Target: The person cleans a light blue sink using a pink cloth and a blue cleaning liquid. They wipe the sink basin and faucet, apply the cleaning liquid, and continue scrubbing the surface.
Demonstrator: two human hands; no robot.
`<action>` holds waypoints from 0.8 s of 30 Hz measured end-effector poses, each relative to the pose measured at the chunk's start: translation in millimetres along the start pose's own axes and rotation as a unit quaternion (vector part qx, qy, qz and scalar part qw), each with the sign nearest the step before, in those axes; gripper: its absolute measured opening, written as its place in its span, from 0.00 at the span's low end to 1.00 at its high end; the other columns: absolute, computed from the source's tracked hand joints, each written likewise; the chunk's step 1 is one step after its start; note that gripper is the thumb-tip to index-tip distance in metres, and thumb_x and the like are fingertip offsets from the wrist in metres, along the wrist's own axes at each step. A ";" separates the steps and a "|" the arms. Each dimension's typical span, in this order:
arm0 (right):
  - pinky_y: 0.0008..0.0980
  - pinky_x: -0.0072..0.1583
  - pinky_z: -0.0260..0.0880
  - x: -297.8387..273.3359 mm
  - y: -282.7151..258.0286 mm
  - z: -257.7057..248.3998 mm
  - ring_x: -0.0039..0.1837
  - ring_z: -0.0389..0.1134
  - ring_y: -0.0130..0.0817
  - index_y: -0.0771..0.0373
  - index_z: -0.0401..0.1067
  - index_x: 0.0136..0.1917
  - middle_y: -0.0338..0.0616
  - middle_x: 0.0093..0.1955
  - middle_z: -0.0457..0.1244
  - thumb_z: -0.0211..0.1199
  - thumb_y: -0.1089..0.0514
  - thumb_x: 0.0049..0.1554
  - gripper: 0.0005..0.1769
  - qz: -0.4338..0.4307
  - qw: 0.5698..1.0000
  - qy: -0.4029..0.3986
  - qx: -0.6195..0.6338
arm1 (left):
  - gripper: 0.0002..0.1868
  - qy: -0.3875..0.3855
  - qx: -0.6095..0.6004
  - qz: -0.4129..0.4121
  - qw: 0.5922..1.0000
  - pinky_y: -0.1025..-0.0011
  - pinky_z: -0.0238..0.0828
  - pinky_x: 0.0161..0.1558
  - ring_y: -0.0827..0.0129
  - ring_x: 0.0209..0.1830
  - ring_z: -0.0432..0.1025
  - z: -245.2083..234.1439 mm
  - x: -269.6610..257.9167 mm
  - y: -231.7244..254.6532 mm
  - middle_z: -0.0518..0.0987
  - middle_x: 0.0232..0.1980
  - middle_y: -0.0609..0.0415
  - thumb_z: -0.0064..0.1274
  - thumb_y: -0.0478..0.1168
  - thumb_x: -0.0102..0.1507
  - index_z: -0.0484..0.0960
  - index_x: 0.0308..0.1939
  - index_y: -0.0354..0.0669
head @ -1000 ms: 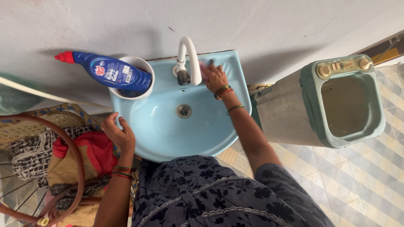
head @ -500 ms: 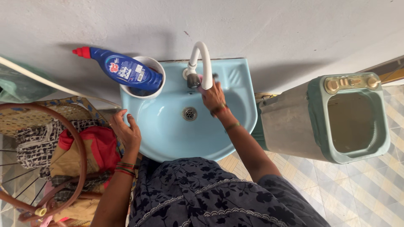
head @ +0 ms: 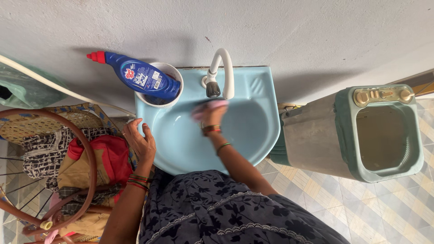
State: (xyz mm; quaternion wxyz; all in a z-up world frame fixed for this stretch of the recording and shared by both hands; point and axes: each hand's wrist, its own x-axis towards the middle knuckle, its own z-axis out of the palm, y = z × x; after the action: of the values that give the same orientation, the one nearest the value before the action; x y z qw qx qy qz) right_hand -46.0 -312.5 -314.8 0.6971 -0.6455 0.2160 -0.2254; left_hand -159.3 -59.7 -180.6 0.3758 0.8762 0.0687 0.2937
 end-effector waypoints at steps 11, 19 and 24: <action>0.37 0.37 0.71 -20.1 -0.2 6.5 0.34 0.69 0.42 0.65 0.67 0.36 0.53 0.34 0.66 0.48 0.48 0.65 0.22 -0.017 0.971 -0.224 -0.086 | 0.10 0.006 -0.004 0.001 1.000 0.56 0.64 0.54 0.55 0.54 0.65 0.4 1.2 -1.3 0.70 0.51 0.46 0.50 0.32 0.67 0.75 0.53 0.37; 0.47 0.55 0.71 26.8 16.8 -23.2 0.55 0.68 0.50 0.70 0.62 0.60 0.60 0.58 0.62 0.61 0.51 0.57 0.25 0.050 0.926 0.095 -0.363 | 0.10 0.014 -0.025 0.020 0.999 0.54 0.63 0.58 0.55 0.53 0.66 0.1 2.6 -2.1 0.72 0.51 0.47 0.49 0.35 0.68 0.75 0.52 0.38; 0.49 0.60 0.67 -86.3 21.7 58.9 0.60 0.64 0.55 0.68 0.58 0.66 0.61 0.63 0.58 0.63 0.52 0.56 0.31 -0.034 0.915 -0.205 -0.346 | 0.09 0.008 -0.023 0.016 1.000 0.55 0.62 0.57 0.56 0.54 0.66 3.8 1.6 -9.2 0.72 0.51 0.48 0.48 0.36 0.69 0.74 0.52 0.39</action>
State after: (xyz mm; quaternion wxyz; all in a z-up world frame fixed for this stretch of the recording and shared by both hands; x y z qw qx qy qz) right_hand -79.8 -212.6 -331.3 0.4511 -0.8853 0.1109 -0.0225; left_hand -154.9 -55.1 -188.5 0.3903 0.8662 0.0506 0.3080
